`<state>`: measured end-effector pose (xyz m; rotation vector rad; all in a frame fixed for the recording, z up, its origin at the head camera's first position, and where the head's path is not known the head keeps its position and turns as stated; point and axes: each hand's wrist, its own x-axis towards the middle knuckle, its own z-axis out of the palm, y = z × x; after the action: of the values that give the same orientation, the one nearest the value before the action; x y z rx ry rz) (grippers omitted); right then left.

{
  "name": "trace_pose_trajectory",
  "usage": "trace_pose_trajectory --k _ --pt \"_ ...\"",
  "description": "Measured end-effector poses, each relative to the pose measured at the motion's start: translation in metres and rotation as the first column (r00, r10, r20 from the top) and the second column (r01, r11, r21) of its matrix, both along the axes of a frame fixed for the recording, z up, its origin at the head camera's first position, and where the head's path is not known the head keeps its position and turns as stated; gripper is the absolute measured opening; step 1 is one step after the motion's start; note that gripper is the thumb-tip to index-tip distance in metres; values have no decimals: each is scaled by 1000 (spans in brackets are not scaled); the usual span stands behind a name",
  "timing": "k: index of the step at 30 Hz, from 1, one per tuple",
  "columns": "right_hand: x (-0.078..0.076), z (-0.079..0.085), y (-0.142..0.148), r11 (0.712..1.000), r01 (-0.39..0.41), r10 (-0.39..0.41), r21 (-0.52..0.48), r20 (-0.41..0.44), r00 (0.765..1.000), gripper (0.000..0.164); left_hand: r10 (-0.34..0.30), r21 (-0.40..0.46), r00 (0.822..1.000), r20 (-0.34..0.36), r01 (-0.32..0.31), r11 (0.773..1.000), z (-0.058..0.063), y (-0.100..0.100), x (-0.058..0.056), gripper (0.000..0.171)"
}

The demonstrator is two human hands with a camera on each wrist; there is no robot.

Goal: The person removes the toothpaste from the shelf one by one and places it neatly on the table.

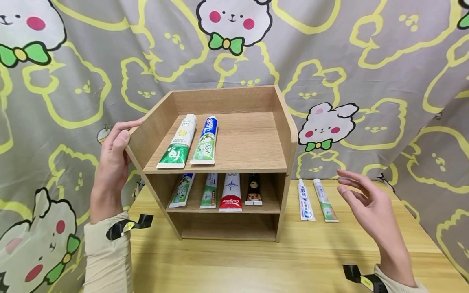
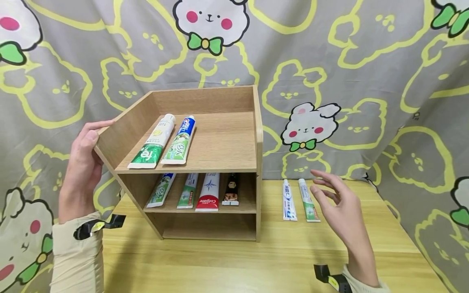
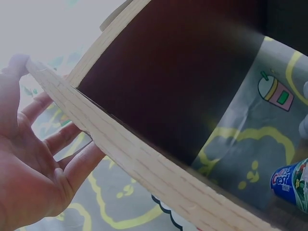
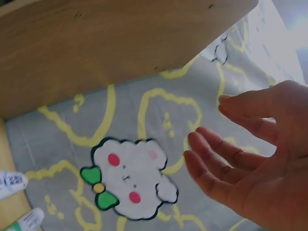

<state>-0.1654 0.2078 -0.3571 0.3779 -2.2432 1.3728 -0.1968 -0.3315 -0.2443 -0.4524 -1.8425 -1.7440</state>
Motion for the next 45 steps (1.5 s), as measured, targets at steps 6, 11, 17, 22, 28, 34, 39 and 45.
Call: trace_pose_trajectory --k 6,11,17,22,28,34,39,45 --pt "8 11 -11 995 -57 49 -83 -92 995 44 -4 9 1000 6 4 1000 0 2 -3 40" --pt "15 15 -23 965 -211 180 -158 -190 965 48 -11 5 1000 13 11 1000 -1 2 -4 41" --pt "24 23 -42 867 -427 334 -256 -339 880 47 -11 17 1000 21 11 1000 -2 2 -5 41" --pt "36 31 -57 850 -483 378 -209 -395 837 44 -4 3 1000 29 4 1000 -5 5 -6 41" --pt "46 36 -70 819 -546 429 -178 -442 788 39 -1 -14 999 49 2 1000 -10 9 -6 41" --pt "52 58 -99 918 -397 335 -19 -498 799 26 9 -16 998 64 -8 1000 -10 8 -3 41" --pt "50 71 -120 946 -316 305 76 -550 778 26 7 -15 998 68 -6 1000 -8 6 0 41" --pt "41 89 -142 926 -354 365 132 -554 748 25 -16 15 1000 14 15 1000 -1 3 1 41"
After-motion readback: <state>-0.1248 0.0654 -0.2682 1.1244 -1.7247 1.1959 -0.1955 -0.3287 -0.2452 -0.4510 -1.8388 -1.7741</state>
